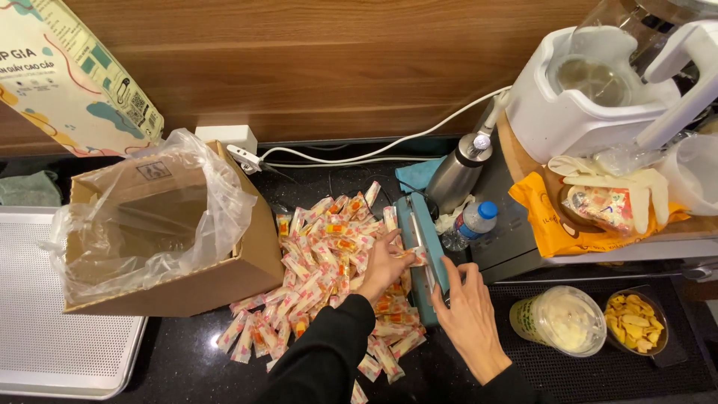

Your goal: The person packages small sweets into individual wrappers using a heat sealer and places the finished items into a cardboard box.

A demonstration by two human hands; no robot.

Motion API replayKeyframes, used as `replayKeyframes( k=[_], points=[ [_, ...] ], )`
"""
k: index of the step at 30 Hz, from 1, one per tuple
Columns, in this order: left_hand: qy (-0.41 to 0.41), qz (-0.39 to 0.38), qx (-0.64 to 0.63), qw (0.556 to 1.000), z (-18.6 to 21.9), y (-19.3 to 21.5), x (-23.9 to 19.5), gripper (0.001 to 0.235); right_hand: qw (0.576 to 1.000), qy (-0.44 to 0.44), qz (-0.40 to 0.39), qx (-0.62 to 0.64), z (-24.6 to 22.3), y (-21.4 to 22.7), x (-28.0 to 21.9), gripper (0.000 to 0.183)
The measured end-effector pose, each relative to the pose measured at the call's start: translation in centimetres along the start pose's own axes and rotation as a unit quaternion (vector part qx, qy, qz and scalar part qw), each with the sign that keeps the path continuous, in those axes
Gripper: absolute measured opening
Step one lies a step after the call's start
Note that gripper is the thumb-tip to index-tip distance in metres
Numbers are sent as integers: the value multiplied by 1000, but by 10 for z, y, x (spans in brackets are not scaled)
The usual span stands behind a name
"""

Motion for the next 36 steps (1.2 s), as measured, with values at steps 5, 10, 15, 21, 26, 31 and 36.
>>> replayKeyframes(
  k=[5,10,15,21,26,31,36],
  points=[
    [-10,5,35,999,-2,-6,13,90,996,56,51,-56,-4,-9,-7,61],
    [11,11,72,997,-27,-8,30,82,994,64,68,-53,-4,-18,-11,66],
    [-40,-9,72,997,-41,-15,50,98,994,66,66,-63,0,-33,-13,69],
    [-15,-20,67,997,-27,-18,36,92,993,66,66,-71,2,-40,-15,69],
    [-25,-14,51,998,-30,-20,41,102,994,64,65,-64,5,-48,-15,68],
    [-8,-21,43,999,-26,-19,35,102,993,70,62,-70,5,-53,-18,67],
    [4,-36,46,998,-16,-21,24,97,991,79,85,-70,6,-55,-18,67]
  ],
)
Point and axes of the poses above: each hand's wrist, its own x-axis towards the middle knuckle, its own y-axis out of the back of the hand, z = x × y, the point moved 10 cm from there along x, towards the middle knuckle, and after that the axes turned 7 degrees about -x, right-handed, at the moved point
